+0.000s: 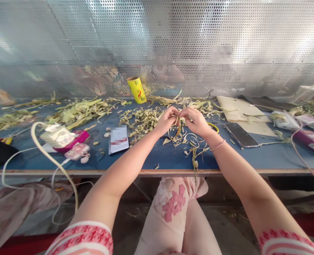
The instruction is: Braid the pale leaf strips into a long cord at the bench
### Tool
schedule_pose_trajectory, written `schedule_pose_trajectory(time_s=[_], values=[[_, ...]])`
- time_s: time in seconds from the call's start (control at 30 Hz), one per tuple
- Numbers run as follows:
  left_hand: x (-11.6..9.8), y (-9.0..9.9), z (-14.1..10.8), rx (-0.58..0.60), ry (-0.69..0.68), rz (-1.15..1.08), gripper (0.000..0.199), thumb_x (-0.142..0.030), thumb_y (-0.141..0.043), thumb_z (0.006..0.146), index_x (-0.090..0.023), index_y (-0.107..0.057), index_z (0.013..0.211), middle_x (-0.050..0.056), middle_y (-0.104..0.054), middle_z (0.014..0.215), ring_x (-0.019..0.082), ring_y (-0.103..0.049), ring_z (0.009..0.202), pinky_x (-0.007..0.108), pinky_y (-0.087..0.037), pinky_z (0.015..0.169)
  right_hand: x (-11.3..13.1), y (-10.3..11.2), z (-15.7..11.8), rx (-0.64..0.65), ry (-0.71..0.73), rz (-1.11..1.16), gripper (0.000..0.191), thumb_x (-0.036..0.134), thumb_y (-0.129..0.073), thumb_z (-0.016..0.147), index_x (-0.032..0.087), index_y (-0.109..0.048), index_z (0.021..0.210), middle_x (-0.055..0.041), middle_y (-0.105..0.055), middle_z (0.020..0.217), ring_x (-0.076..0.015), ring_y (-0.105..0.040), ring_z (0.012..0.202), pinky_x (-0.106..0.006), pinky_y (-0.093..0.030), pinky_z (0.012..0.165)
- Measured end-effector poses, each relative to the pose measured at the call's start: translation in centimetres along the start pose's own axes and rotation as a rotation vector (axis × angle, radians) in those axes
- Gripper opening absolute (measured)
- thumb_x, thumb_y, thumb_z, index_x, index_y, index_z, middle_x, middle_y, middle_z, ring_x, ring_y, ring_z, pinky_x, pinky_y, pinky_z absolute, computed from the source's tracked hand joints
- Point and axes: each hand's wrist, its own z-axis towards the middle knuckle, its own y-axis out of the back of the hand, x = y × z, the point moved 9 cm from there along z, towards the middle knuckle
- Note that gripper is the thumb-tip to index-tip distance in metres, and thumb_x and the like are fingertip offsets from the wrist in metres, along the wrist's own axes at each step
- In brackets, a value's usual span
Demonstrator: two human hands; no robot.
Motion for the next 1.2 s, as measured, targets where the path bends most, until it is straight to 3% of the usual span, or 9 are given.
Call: schedule_pose_trajectory(time_s=[0.2, 0.33, 0.67, 0.87, 1.1, 1.2], values=[[0.1, 0.1, 0.1, -0.026, -0.003, -0.019, 0.012, -0.011, -0.057, 0.075, -0.017, -0.047, 0.079, -0.006, -0.056, 0.065, 0.005, -0.055, 0.056, 0.019, -0.045, 0.055, 0.1, -1.1, -0.1, 0.083, 0.034, -0.148, 0.019, 0.018, -0.053, 0.084, 0.022, -0.060, 0.101, -0.0081, -0.059, 0.098, -0.0204, -0.055, 0.094, -0.040, -0.047, 0.084], [0.4, 0.2, 0.3, -0.028, -0.013, -0.019, 0.015, -0.015, -0.061, 0.074, -0.017, -0.048, 0.081, -0.006, -0.057, 0.066, 0.005, -0.057, 0.057, 0.020, -0.048, 0.058, -0.4, -0.9, -0.2, 0.043, -0.013, -0.123, 0.017, 0.022, -0.052, 0.087, 0.024, -0.066, 0.095, -0.0076, -0.059, 0.097, -0.0195, -0.056, 0.092, -0.039, -0.048, 0.082], [-0.2, 0.5, 0.1, -0.052, -0.044, 0.051, 0.015, -0.019, -0.063, 0.075, -0.016, -0.049, 0.080, -0.003, -0.059, 0.069, 0.007, -0.059, 0.065, 0.023, -0.049, 0.068, -3.9, 1.0, -0.9, -0.252, -0.426, 0.097, 0.009, 0.026, -0.060, 0.080, 0.022, -0.068, 0.079, -0.0021, -0.064, 0.077, -0.0148, -0.059, 0.070, -0.033, -0.050, 0.068], [-0.5, 0.0, 0.0, -0.039, -0.069, 0.114, 0.017, -0.019, -0.065, 0.072, -0.016, -0.048, 0.075, -0.004, -0.055, 0.069, 0.007, -0.055, 0.065, 0.022, -0.045, 0.065, -6.4, -0.2, -2.3, -0.261, -0.732, 0.312, 0.015, 0.032, -0.067, 0.071, 0.019, -0.059, 0.072, 0.0010, -0.058, 0.064, -0.0132, -0.057, 0.057, -0.030, -0.051, 0.055], [-0.3, 0.1, -0.1, -0.057, -0.114, 0.123, 0.019, -0.024, -0.063, 0.076, -0.018, -0.045, 0.076, -0.004, -0.056, 0.065, 0.008, -0.057, 0.062, 0.023, -0.044, 0.064, -6.4, 0.3, -1.9, -0.226, -0.668, 0.148, 0.022, 0.038, -0.067, 0.071, 0.018, -0.057, 0.069, -0.0005, -0.058, 0.077, -0.0071, -0.046, 0.051, -0.024, -0.040, 0.047], [-0.3, 0.2, -0.1, -0.071, -0.108, 0.106, 0.017, -0.024, -0.062, 0.077, -0.020, -0.046, 0.082, -0.003, -0.059, 0.066, 0.009, -0.058, 0.061, 0.024, -0.046, 0.063, -6.6, -0.1, -2.0, -0.149, -0.697, 0.119, 0.023, 0.041, -0.063, 0.075, 0.018, -0.057, 0.072, -0.0003, -0.060, 0.074, -0.0073, -0.045, 0.048, -0.024, -0.037, 0.047]])
